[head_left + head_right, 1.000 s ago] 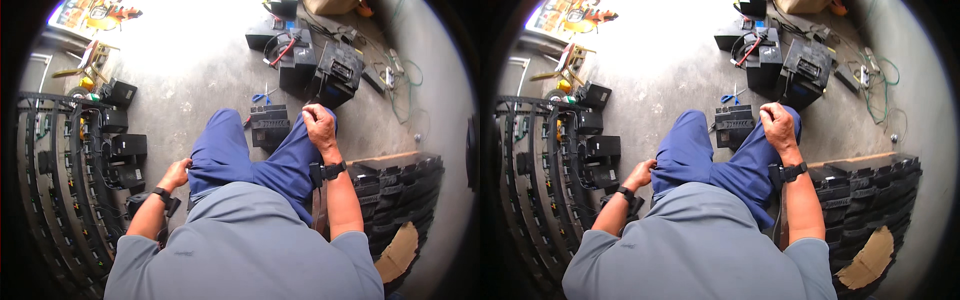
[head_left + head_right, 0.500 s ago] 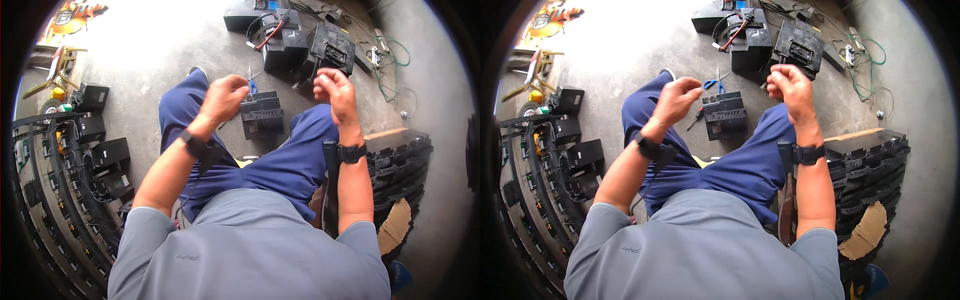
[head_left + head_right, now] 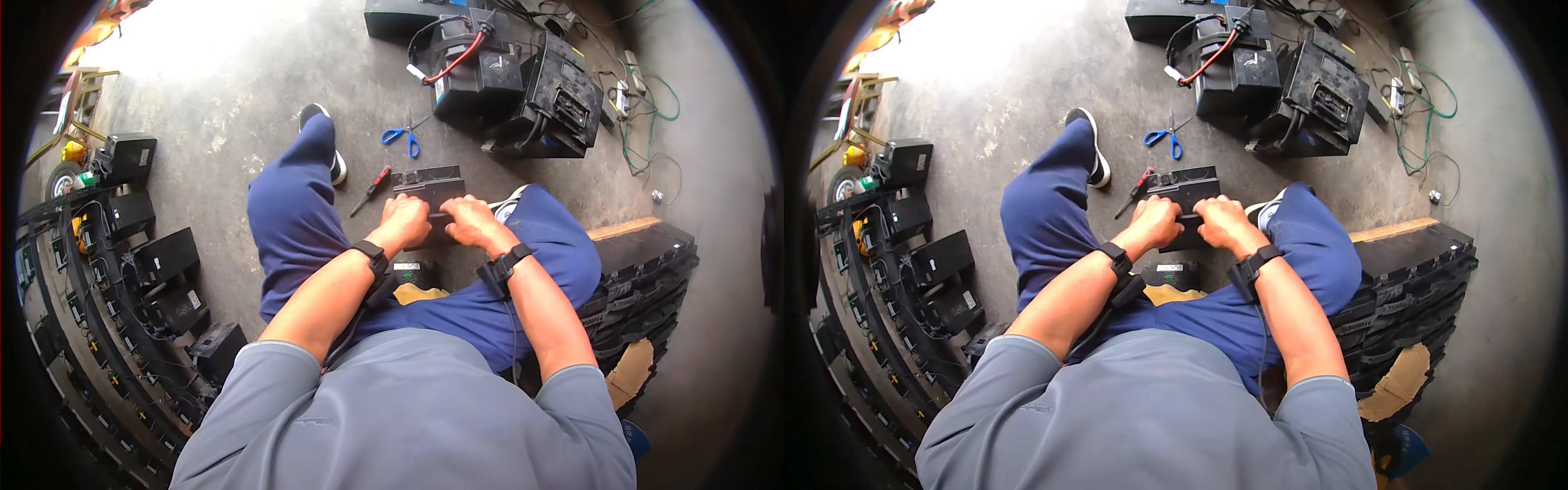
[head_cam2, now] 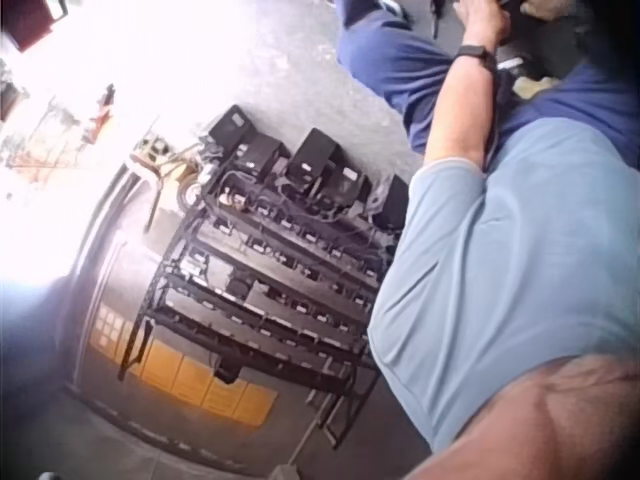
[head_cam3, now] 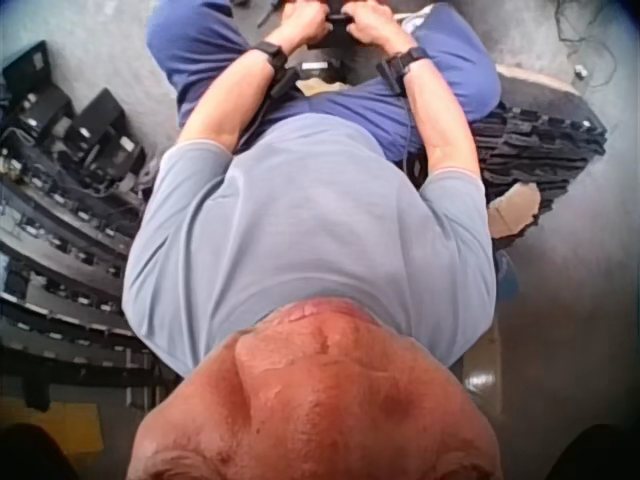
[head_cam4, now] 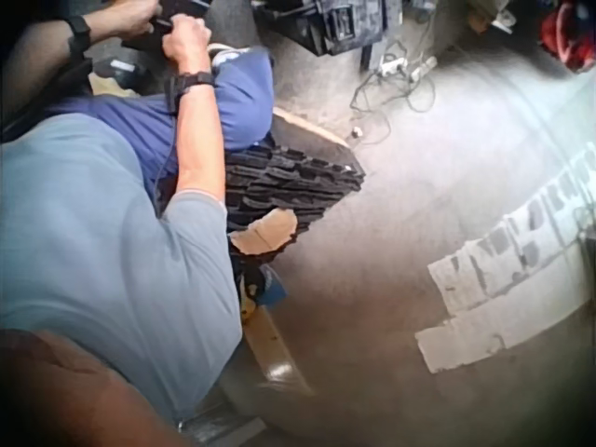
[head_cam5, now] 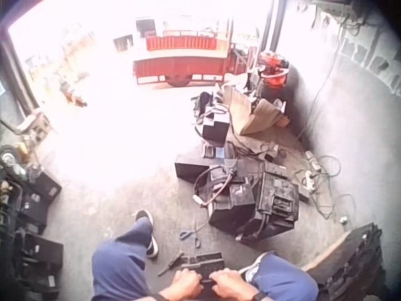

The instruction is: Inspecting, cleaning, and repairing electrical battery packs in a workshop.

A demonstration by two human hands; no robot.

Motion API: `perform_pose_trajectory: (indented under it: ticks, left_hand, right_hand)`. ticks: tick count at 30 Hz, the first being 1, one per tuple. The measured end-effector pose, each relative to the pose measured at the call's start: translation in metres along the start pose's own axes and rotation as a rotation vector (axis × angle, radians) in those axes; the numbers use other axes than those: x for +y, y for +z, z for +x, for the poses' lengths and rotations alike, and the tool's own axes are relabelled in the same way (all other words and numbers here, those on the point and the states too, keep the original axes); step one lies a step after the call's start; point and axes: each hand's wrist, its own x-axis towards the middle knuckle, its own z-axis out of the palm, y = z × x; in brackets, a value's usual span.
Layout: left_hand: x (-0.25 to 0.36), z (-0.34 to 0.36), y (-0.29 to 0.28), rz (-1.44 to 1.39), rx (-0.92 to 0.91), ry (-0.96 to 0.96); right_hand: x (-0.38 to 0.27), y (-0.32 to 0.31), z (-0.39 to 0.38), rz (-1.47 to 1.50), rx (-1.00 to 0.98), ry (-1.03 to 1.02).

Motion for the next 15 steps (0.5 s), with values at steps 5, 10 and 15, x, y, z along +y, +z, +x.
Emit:
perform_pose_trajectory:
  ticks: [5,10,15]
  left_hand:
    - [0.002,0.004,0.0,0.152,-0.16,0.129]
    - [0.011,0.0,-0.001,0.156,-0.386,0.154]
    - [0.018,-0.008,0.005,0.082,-0.556,0.181]
  right_hand:
    - [-0.021,-0.009,0.008,-0.123,-0.191,-0.059]
    - [-0.024,-0.006,0.003,-0.132,-0.307,-0.162]
    - [-0.021,0.005,-0.01,-0.09,-0.428,-0.205]
